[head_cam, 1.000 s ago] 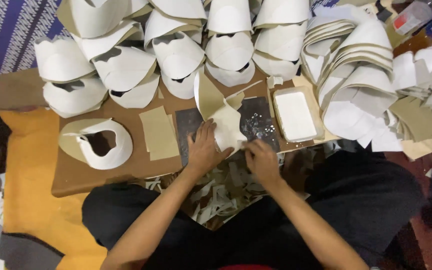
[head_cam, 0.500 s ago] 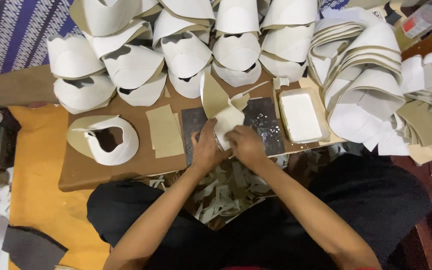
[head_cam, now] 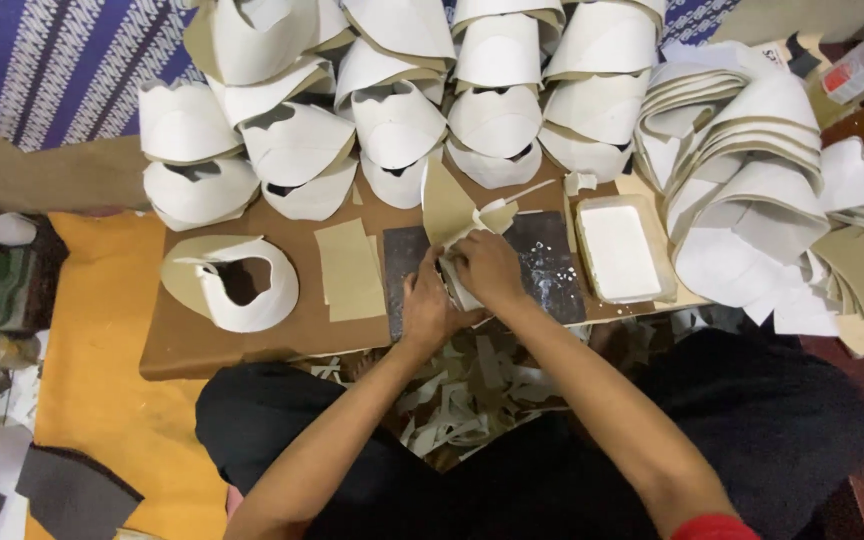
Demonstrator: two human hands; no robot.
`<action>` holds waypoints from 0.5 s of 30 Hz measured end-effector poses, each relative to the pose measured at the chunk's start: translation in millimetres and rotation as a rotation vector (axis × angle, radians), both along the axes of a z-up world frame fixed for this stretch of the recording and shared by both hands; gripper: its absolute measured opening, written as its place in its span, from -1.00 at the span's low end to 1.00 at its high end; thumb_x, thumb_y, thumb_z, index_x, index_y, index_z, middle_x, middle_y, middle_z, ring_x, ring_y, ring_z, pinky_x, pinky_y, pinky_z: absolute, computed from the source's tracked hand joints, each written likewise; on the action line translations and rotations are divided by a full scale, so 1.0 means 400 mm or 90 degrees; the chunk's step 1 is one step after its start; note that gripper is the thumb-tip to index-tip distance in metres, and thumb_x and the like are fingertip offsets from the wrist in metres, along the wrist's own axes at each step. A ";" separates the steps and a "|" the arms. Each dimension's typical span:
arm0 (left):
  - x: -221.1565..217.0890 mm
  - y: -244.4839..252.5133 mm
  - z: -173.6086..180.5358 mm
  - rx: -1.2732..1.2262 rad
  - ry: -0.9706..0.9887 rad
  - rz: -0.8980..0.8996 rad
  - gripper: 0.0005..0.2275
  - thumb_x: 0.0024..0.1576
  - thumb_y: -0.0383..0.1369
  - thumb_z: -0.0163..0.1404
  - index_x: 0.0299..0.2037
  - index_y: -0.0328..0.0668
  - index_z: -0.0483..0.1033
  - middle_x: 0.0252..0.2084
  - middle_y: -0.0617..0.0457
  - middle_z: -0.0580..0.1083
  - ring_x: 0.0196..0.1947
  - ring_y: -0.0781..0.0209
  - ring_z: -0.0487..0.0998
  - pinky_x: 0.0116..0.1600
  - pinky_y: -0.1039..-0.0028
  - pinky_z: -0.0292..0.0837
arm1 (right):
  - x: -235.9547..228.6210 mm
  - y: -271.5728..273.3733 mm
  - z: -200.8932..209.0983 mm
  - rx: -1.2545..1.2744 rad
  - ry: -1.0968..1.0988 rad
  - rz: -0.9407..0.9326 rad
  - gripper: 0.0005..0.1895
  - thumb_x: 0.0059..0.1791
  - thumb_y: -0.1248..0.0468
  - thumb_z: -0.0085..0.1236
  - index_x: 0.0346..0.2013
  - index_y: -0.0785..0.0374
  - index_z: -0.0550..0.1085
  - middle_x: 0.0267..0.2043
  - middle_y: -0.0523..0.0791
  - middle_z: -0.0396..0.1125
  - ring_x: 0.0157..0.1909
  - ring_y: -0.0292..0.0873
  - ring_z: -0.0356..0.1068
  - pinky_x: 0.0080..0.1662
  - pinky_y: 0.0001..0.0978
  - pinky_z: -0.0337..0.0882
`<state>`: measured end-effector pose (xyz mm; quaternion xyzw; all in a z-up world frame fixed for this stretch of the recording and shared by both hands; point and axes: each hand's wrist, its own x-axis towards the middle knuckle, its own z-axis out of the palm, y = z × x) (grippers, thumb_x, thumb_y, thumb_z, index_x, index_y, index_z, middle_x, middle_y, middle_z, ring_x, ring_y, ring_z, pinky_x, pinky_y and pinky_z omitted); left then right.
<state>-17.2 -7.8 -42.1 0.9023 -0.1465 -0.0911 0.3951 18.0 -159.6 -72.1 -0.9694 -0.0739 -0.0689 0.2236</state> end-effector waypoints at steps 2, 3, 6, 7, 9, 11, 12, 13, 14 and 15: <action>0.000 0.000 -0.012 -0.006 -0.006 0.003 0.09 -0.20 -0.03 0.32 0.44 -0.34 -0.13 0.37 -0.24 0.21 0.36 -0.08 0.27 0.45 0.03 -0.11 | -0.015 0.027 0.002 -0.002 0.011 0.034 -0.80 -0.02 0.27 0.05 -0.22 0.23 0.60 -0.28 -0.02 0.40 -0.15 0.03 0.41 -0.07 -0.18 0.38; 0.002 -0.002 -0.017 -0.011 -0.012 0.001 0.08 -0.19 -0.06 0.32 0.44 -0.39 -0.15 0.36 -0.27 0.21 0.35 -0.11 0.28 0.45 0.03 -0.08 | -0.020 0.038 0.004 -0.003 0.022 0.064 -0.79 -0.04 0.29 0.06 -0.21 0.28 0.59 -0.26 0.04 0.41 -0.12 0.10 0.41 -0.03 -0.12 0.39; 0.008 -0.001 -0.034 0.047 -0.013 0.011 0.10 -0.22 -0.02 0.35 0.45 -0.34 -0.12 0.39 -0.21 0.18 0.37 -0.03 0.26 0.45 0.12 -0.04 | -0.016 0.034 0.015 0.011 0.054 0.066 -0.76 -0.06 0.26 0.13 -0.14 0.25 0.59 -0.18 0.01 0.44 -0.07 0.10 0.43 0.00 -0.09 0.39; 0.005 -0.004 -0.026 0.048 -0.016 0.007 0.10 -0.22 -0.02 0.35 0.45 -0.34 -0.12 0.39 -0.21 0.18 0.37 -0.03 0.26 0.45 0.12 -0.04 | -0.008 0.023 0.032 0.012 0.052 0.062 -0.76 -0.06 0.26 0.13 -0.14 0.25 0.59 -0.18 0.01 0.44 -0.07 0.10 0.43 0.00 -0.09 0.39; 0.005 -0.001 -0.004 0.075 -0.019 -0.024 0.13 -0.25 0.04 0.36 0.46 -0.30 -0.08 0.40 -0.21 0.17 0.39 -0.06 0.23 0.45 0.11 -0.04 | 0.015 0.013 0.070 0.016 0.032 -0.063 -0.77 0.00 0.13 0.12 -0.21 0.17 0.61 -0.26 -0.04 0.46 -0.10 0.07 0.45 -0.04 -0.10 0.41; 0.006 -0.003 -0.005 0.092 -0.031 -0.027 0.12 -0.24 0.04 0.36 0.47 -0.25 -0.07 0.41 -0.20 0.16 0.40 -0.04 0.22 0.45 0.12 -0.01 | 0.032 -0.028 0.022 -0.010 -0.009 -0.090 -0.80 -0.02 0.17 0.14 -0.22 0.18 0.61 -0.28 -0.05 0.44 -0.11 0.05 0.45 -0.04 -0.13 0.42; 0.006 -0.010 -0.006 0.104 -0.045 -0.032 0.11 -0.23 0.05 0.35 0.48 -0.21 -0.06 0.43 -0.18 0.14 0.41 -0.02 0.20 0.44 0.13 0.02 | 0.039 -0.053 -0.001 -0.040 -0.050 -0.119 -0.83 -0.03 0.21 0.17 -0.23 0.19 0.60 -0.30 -0.06 0.43 -0.11 0.04 0.45 -0.04 -0.16 0.43; 0.001 -0.009 -0.014 0.103 -0.042 -0.032 0.11 -0.23 0.05 0.35 0.48 -0.21 -0.06 0.43 -0.18 0.14 0.41 -0.02 0.20 0.44 0.13 0.02 | 0.012 -0.045 -0.004 -0.042 -0.048 -0.119 -0.83 -0.03 0.21 0.17 -0.23 0.19 0.60 -0.30 -0.06 0.43 -0.11 0.04 0.45 -0.04 -0.16 0.43; 0.005 -0.010 -0.020 0.121 -0.057 -0.038 0.08 -0.23 0.07 0.34 0.47 -0.18 -0.02 0.43 -0.17 0.14 0.41 -0.02 0.20 0.43 0.12 0.03 | -0.008 -0.039 -0.003 -0.050 -0.002 -0.100 -0.85 -0.04 0.22 0.13 -0.29 0.15 0.61 -0.34 -0.06 0.43 -0.15 0.05 0.46 -0.07 -0.15 0.44; 0.009 -0.011 -0.025 0.139 -0.072 -0.044 0.06 -0.23 0.09 0.33 0.46 -0.15 0.01 0.43 -0.16 0.13 0.42 -0.02 0.19 0.43 0.12 0.04 | -0.028 -0.032 -0.002 -0.058 0.044 -0.081 -0.84 -0.04 0.23 0.09 -0.35 0.12 0.63 -0.39 -0.06 0.44 -0.19 0.06 0.46 -0.11 -0.14 0.45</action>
